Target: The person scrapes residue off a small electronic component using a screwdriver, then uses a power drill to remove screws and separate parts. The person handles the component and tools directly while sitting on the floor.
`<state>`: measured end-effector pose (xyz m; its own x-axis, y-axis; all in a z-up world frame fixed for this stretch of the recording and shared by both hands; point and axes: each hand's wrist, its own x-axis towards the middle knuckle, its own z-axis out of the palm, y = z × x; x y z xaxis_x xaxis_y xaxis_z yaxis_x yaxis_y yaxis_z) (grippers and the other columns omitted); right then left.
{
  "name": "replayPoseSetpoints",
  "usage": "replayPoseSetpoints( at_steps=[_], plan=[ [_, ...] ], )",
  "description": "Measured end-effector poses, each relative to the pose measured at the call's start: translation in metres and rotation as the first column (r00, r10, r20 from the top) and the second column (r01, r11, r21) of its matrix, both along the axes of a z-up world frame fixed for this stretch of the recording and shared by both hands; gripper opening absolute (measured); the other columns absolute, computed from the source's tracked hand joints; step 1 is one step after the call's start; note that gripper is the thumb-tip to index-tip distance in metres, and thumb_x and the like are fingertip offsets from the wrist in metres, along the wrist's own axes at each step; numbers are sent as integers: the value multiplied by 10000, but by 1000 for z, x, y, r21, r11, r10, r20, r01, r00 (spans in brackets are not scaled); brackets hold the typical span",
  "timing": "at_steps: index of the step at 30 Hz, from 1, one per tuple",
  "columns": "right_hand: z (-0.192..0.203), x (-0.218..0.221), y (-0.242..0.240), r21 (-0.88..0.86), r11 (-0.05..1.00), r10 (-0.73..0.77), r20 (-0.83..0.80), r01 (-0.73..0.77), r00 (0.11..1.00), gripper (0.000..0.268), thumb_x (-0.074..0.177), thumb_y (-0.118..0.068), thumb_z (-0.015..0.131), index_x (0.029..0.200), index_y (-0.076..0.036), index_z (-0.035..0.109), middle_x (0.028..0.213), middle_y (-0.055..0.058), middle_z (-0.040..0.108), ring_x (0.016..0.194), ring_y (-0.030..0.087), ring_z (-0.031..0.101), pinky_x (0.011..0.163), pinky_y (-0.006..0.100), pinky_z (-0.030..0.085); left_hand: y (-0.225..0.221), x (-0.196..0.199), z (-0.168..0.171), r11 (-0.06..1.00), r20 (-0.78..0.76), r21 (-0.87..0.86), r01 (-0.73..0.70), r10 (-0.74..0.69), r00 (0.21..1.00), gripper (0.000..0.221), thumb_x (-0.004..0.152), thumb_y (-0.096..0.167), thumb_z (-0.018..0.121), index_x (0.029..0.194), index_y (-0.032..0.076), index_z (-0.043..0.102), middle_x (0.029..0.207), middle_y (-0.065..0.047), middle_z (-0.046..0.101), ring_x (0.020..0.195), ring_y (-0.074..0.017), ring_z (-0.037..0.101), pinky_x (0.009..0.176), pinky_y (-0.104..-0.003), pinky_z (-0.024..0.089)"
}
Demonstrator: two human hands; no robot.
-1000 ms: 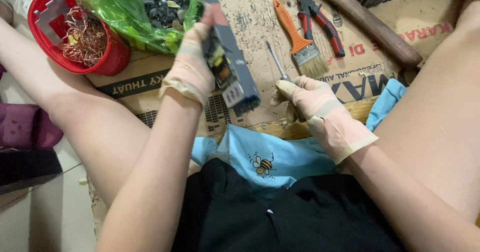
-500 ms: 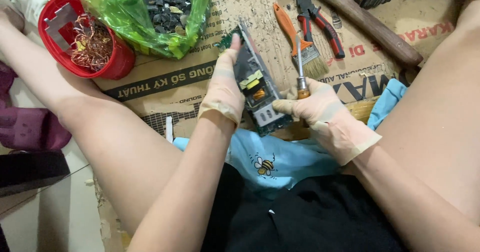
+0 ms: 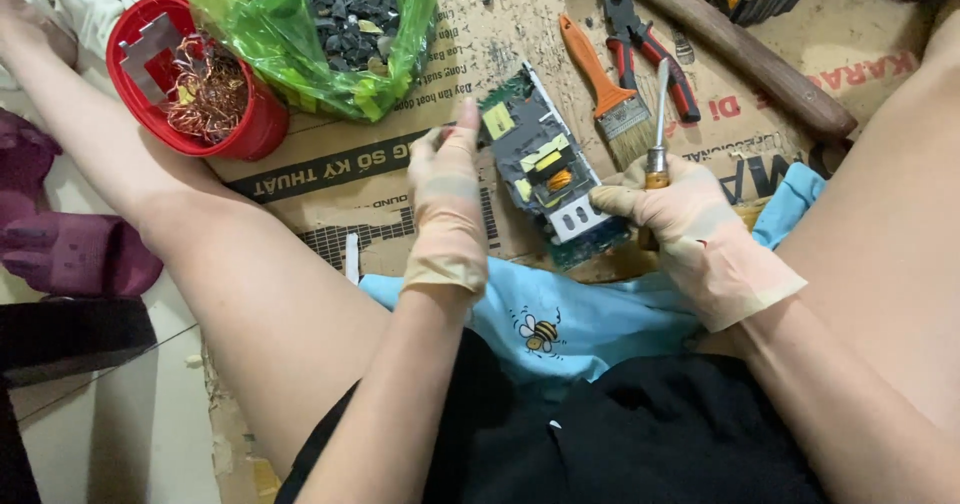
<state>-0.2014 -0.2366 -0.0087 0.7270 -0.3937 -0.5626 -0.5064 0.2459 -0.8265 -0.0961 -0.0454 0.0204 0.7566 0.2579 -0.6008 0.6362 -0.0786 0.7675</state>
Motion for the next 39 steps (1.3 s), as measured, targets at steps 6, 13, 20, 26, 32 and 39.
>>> replayPoseSetpoints(
  at_steps=[6, 13, 20, 26, 32, 39],
  plan=[
    [55, 7, 4, -427, 891, 147, -51, -155, 988, 405, 681, -156, 963, 870, -52, 620, 759, 124, 662, 674, 223, 669, 516, 403, 579, -32, -32, 24, 883, -180, 294, 366, -325, 929, 983, 678, 817, 607, 1496, 305, 417, 1474, -51, 553, 1370, -299, 518, 1131, -453, 439],
    [37, -11, 35, -725, 588, 322, -198, -360, 926, 423, 511, -336, 987, 719, -167, 660, 580, -19, 663, 673, 163, 714, 664, 277, 564, -48, -40, 1, 844, -161, 351, 405, -372, 914, 870, 831, 492, 632, 1569, 241, 246, 1559, -2, 436, 1359, -319, 524, 1141, -472, 435],
    [48, -12, 47, -673, 431, 358, -483, -600, 799, 343, 623, -389, 848, 789, -189, 625, 742, -17, 705, 892, 204, 722, 809, 353, 579, -49, -31, -23, 815, -209, 468, 342, -274, 939, 896, 703, 498, 775, 1424, 170, 356, 1425, -36, 523, 1285, -303, 582, 1006, -496, 541],
    [64, 17, 30, -481, 541, 303, -654, -690, 693, 494, 820, -686, 626, 1092, -273, 621, 1049, 57, 717, 1126, 266, 661, 995, 433, 521, -45, -46, -38, 873, -21, 445, 201, -214, 977, 875, 737, 259, 730, 1496, 115, 320, 1516, -98, 433, 1301, -409, 549, 1052, -556, 497],
    [121, 34, 69, -377, 356, 369, -784, -855, 500, 434, 961, -575, 446, 1353, -419, 545, 1276, 62, 685, 1292, 296, 592, 1109, 461, 472, -39, -56, -55, 948, 247, 305, 92, -172, 954, 1069, 674, 140, 771, 1599, 149, 234, 1587, -155, 385, 1387, -431, 463, 1140, -494, 430],
    [127, 33, 52, -487, 295, 273, -781, -822, 561, 442, 928, -503, 547, 1362, -432, 592, 1233, 80, 724, 1268, 309, 612, 1106, 466, 472, -65, -48, -51, 925, 241, 348, 152, -245, 939, 1059, 637, 144, 760, 1569, 118, 257, 1552, -146, 387, 1373, -429, 469, 1128, -502, 441]
  ],
)
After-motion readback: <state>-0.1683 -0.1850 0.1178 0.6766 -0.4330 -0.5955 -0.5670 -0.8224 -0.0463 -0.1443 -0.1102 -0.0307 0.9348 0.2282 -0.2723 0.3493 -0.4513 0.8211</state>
